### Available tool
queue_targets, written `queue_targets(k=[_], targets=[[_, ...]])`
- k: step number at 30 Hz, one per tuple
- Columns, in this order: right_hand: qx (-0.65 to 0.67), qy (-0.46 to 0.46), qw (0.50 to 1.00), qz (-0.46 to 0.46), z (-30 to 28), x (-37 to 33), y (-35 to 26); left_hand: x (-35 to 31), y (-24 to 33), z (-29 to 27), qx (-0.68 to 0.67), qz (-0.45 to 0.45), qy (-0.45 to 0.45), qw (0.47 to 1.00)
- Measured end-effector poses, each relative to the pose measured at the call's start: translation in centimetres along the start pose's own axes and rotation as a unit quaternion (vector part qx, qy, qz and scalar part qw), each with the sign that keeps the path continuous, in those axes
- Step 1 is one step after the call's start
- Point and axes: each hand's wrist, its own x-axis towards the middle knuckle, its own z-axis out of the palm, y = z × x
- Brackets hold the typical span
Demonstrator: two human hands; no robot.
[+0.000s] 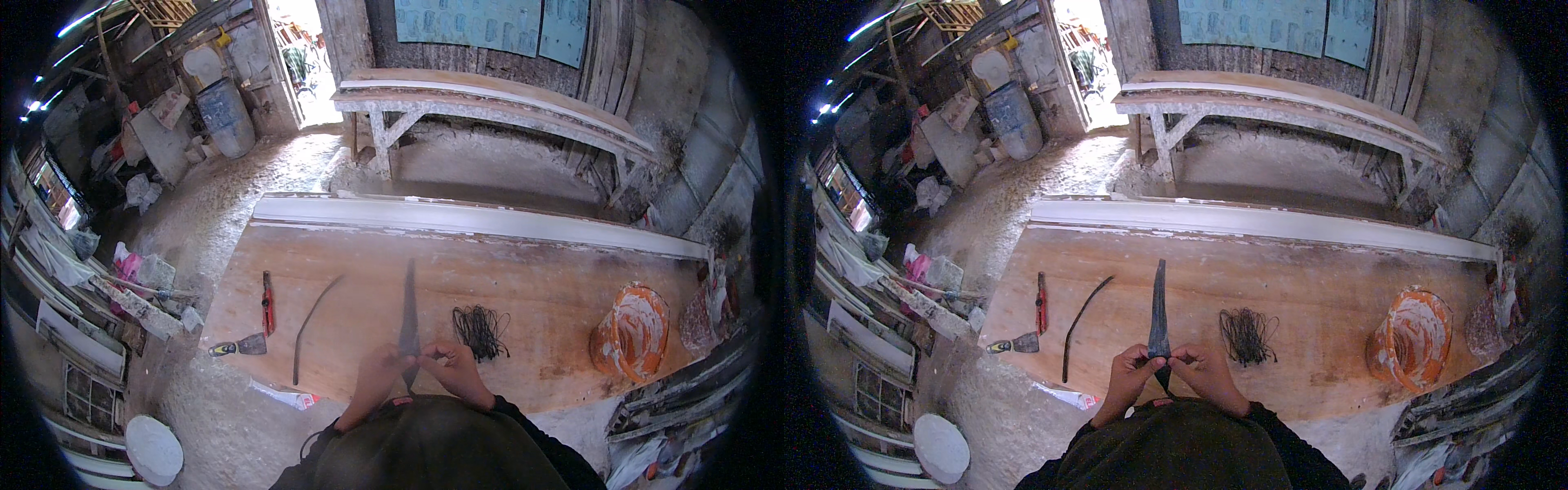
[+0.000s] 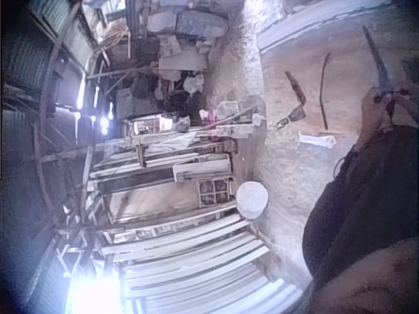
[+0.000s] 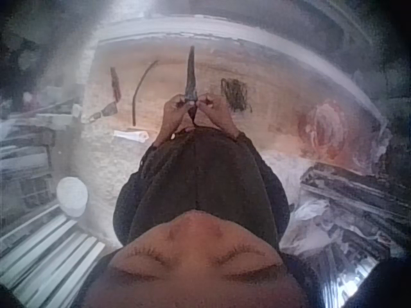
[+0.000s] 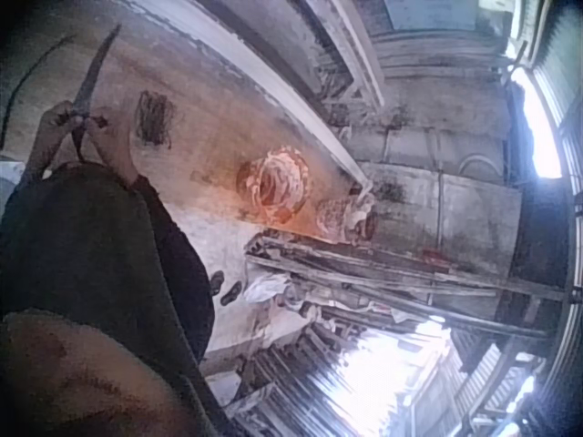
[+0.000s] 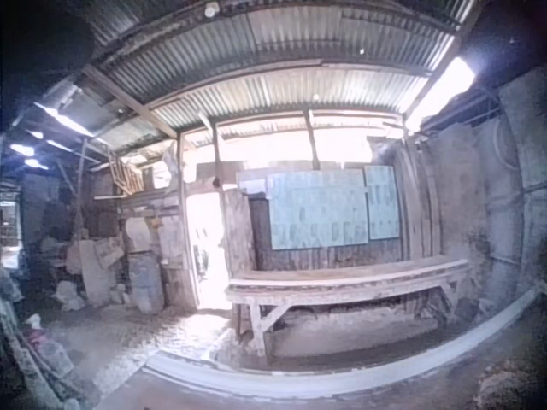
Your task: The person repeatedly bends thin metal rods by hand on a wooden workbench. They pick up individual rods, bend them into curved shapes, and place them back on the table. The process is repeated multiple times with similar rods.
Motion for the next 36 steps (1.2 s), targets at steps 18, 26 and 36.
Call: queue_targets(k=[18, 26, 36], targets=[[-0.062, 0.024, 0.996, -0.059, -0.3, 0.0, 0.1, -0.3, 0.7, -0.4, 0.079, -0.016, -0.043, 0.996], [-0.098, 0.016, 0.994, -0.048, -0.3, 0.1, 0.1, -0.4, 1.4, 0.0, 0.09, -0.005, -0.065, 0.994], [-0.163, 0.027, 0.986, -0.017, -0.4, 0.7, 1.6, -0.4, 3.6, -0.8, 0.031, 0.014, -0.11, 0.993]])
